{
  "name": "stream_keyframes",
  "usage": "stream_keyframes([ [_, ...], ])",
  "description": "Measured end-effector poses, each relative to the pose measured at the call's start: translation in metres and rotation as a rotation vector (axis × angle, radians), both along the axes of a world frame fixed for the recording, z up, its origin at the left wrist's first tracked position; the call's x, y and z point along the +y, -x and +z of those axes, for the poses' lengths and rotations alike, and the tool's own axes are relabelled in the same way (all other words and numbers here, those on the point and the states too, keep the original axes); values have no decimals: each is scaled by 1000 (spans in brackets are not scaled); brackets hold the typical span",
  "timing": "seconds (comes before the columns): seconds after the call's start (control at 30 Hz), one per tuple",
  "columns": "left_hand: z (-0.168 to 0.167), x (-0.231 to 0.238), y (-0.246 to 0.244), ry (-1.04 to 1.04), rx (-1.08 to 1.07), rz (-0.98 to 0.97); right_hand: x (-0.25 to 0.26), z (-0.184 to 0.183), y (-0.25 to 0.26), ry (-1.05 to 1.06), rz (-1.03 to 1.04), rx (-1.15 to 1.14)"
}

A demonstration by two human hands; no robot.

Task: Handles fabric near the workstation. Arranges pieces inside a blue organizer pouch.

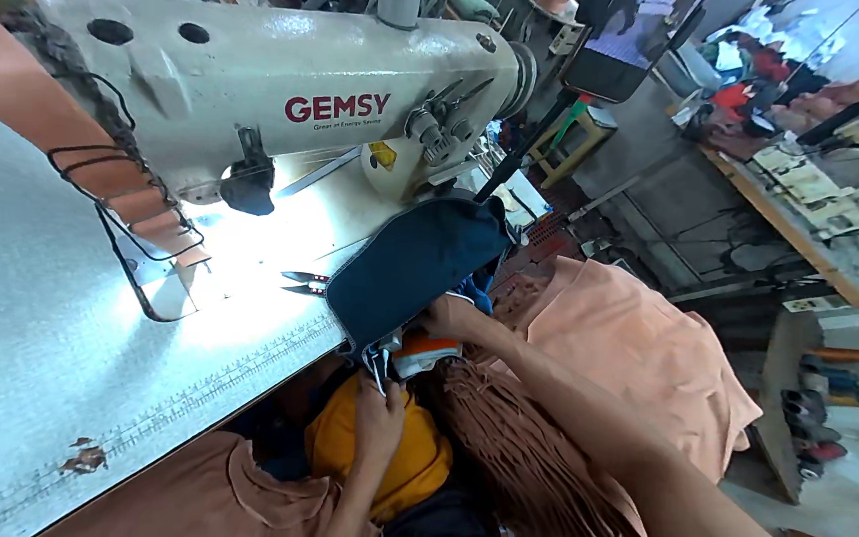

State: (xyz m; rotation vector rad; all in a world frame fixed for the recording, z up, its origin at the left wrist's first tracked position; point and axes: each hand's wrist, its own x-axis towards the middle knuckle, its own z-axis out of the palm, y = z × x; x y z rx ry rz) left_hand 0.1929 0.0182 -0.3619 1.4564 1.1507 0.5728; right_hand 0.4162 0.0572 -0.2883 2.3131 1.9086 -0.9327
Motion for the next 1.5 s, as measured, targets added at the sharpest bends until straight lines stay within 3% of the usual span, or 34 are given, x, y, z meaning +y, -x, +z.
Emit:
stream_keyframes([
  [0.17,7,0,-2,-20,69,24,-33,37,11,64,298,-61],
  [0.3,11,-1,-9,-45,99,4,-45,42,2,69,318,-187],
  [0.6,14,-2,-14,71,62,102,-27,0,-17,-515,381,-173],
  [0.8,15,-1,-15,141,32,147,-25,-12,-16,-677,273,15],
  [0.97,11,-4,-12,140,-64,159,-31,-11,5,-745,195,-346],
  [1.1,11,-5,-13,139,-68,162,-41,-5,10,-764,96,-434],
  [1.2,12,-3,-12,156,-58,146,-54,2,10,-683,25,-387],
  [1.3,12,-3,-12,153,-62,141,-65,3,7,-269,155,-141],
  [1.4,13,-5,-14,167,-60,131,-60,-10,3,58,289,-67],
  [1.5,15,-6,-12,157,-28,117,-42,-5,7,115,158,-37],
])
